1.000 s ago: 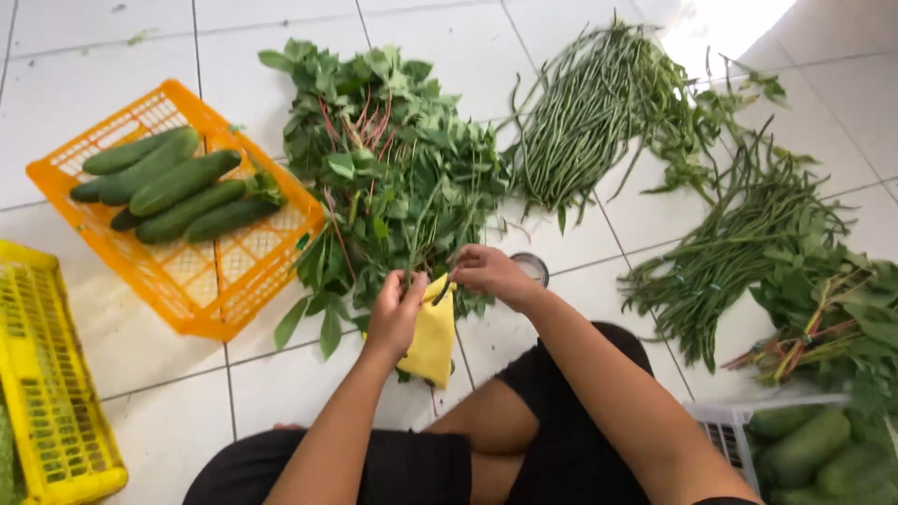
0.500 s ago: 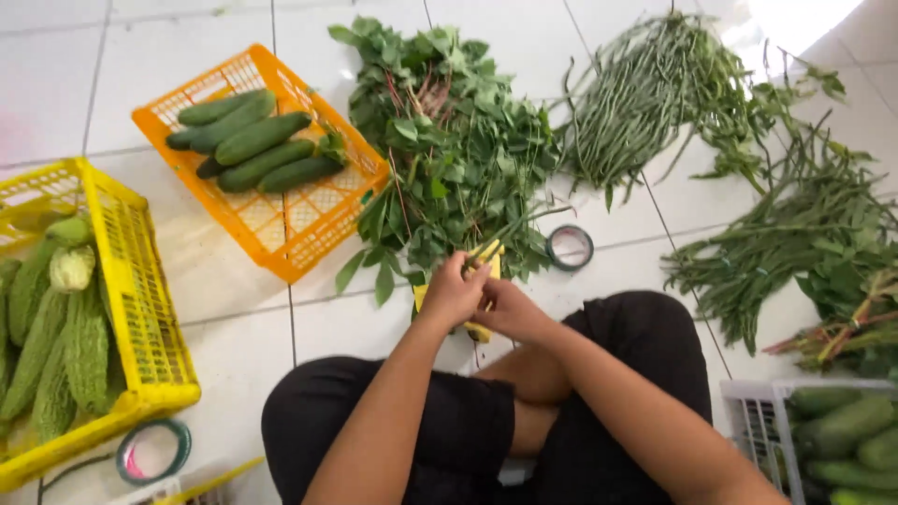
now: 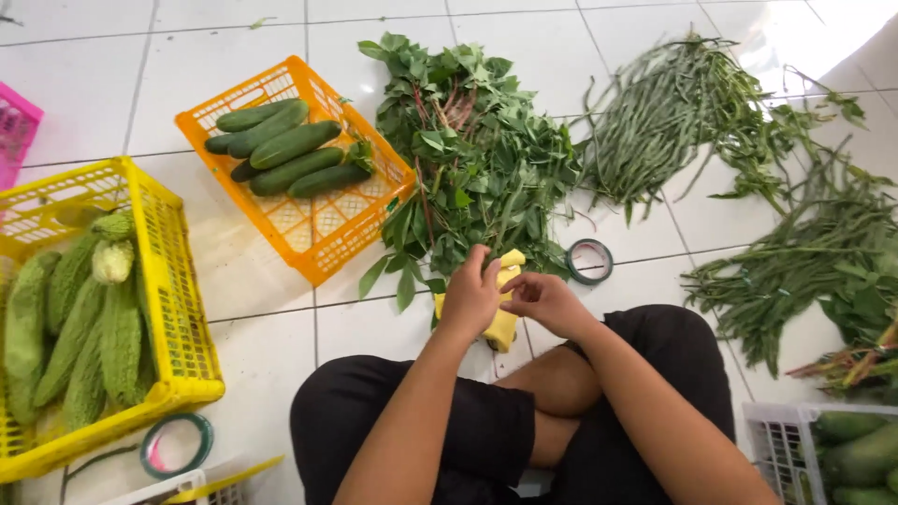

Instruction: Wiping cucumbers with a cloth and bundling leafy greens with tape for packaging.

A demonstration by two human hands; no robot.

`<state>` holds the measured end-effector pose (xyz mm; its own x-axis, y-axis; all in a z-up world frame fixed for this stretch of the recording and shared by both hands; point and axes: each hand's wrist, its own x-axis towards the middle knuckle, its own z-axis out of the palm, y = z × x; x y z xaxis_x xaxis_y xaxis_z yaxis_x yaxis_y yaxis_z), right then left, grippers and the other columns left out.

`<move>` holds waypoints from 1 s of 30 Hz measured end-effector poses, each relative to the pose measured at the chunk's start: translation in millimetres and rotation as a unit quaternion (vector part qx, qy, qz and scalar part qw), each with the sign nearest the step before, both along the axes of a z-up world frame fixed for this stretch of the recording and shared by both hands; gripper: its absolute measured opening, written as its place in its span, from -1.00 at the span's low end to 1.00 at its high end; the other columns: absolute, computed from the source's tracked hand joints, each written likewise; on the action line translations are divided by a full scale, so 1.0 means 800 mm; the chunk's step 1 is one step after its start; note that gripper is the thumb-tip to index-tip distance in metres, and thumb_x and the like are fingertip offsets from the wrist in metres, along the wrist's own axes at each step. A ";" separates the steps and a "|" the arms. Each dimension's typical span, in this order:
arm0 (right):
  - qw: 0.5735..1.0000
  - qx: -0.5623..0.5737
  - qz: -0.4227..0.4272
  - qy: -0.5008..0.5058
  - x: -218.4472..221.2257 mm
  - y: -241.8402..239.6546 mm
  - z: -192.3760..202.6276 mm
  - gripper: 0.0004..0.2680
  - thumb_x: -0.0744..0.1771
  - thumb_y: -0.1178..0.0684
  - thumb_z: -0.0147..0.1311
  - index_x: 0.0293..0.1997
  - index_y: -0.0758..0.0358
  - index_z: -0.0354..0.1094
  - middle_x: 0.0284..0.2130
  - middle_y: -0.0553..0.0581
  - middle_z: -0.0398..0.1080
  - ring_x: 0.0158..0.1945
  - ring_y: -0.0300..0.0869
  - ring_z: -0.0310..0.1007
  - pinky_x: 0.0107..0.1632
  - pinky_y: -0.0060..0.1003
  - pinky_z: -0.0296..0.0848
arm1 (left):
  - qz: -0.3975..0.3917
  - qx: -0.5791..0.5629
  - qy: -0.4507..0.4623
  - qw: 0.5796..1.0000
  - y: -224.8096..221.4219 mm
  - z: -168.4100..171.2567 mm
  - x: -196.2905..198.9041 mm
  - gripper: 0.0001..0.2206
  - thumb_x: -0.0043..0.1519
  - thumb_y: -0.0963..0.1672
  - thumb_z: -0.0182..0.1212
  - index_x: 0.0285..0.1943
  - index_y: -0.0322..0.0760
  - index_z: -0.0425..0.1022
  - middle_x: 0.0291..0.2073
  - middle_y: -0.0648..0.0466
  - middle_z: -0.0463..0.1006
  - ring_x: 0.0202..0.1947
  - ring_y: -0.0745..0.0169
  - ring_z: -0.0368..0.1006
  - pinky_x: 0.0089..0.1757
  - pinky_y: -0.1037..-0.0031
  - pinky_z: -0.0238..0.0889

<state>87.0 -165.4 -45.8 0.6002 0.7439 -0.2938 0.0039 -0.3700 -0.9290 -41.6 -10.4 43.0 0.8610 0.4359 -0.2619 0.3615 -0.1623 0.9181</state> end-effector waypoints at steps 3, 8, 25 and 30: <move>0.998 0.015 -0.038 0.039 -0.005 0.001 0.000 -0.75 0.28 0.21 0.24 0.06 0.38 0.47 -0.40 0.20 0.53 -0.35 -0.15 0.55 -0.21 -0.29 0.57 | 0.003 -0.009 -0.015 1.000 0.000 0.010 -0.011 -0.63 0.41 0.00 -0.13 0.29 -0.25 0.31 0.09 -0.42 0.50 0.20 -0.47 0.36 0.16 -0.11 0.22; 0.984 0.094 -0.075 0.128 -0.001 0.001 -0.006 -0.60 0.42 -0.22 -0.06 0.17 0.39 0.37 -0.29 0.28 0.53 -0.23 -0.03 0.61 -0.18 -0.18 0.61 | -0.024 -0.010 -0.027 0.999 0.003 0.004 -0.010 -0.67 0.42 0.00 -0.17 0.21 -0.20 0.36 0.03 -0.21 0.61 0.14 -0.33 0.46 0.08 -0.01 0.33; 0.973 0.107 -0.192 0.065 0.027 0.012 0.074 -0.71 0.45 -0.04 -0.08 0.26 0.31 0.37 -0.19 0.23 0.49 -0.19 -0.14 0.53 -0.10 -0.19 0.60 | -0.155 -0.137 -0.048 0.977 -0.017 -0.040 0.033 -0.60 0.43 -0.19 -0.15 0.39 -0.66 0.15 -0.16 -0.28 0.60 -0.26 0.04 0.64 -0.21 0.41 0.55; 0.979 0.076 -0.166 0.091 0.061 0.011 0.042 -0.74 0.44 -0.02 -0.02 0.17 0.31 0.41 -0.24 0.20 0.48 -0.24 -0.15 0.53 -0.16 -0.22 0.61 | -0.146 -0.121 -0.017 0.982 -0.020 -0.060 0.044 -0.63 0.42 -0.10 -0.06 0.36 -0.36 0.30 0.02 -0.07 0.44 0.06 0.12 0.37 0.06 0.29 0.26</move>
<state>135.9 -156.5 -11.9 0.7642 0.5603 -0.3194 -0.2645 -0.1793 -0.9476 -6.7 -26.3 -5.3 0.9502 0.0974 -0.2959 0.3000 -0.0307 0.9534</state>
